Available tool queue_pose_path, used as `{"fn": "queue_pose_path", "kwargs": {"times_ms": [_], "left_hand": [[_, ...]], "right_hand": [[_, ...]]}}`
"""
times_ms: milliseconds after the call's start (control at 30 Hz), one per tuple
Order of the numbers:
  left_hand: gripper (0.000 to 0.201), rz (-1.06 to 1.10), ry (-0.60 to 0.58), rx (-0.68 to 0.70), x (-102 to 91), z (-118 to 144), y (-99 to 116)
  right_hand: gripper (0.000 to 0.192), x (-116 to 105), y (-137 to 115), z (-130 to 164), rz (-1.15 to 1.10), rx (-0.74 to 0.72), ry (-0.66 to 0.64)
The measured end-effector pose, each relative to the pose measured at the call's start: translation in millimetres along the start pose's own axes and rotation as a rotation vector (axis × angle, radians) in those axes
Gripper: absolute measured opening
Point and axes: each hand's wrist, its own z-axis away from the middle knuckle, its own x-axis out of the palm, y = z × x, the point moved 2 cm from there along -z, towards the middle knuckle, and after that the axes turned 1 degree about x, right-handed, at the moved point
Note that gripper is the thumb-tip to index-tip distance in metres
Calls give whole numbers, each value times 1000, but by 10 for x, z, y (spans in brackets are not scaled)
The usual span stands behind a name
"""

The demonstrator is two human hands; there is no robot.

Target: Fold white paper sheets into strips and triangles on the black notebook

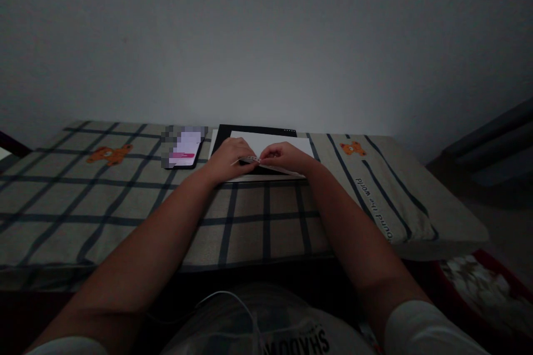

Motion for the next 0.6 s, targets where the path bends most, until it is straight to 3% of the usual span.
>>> {"fn": "queue_pose_path", "kwargs": {"times_ms": [300, 600], "left_hand": [[16, 47, -11, -11, 24, 1, 6], [14, 49, -2, -55, 6, 9, -15]], "right_hand": [[27, 38, -37, 16, 120, -42, -71], [26, -18, -40, 17, 77, -15, -64]]}}
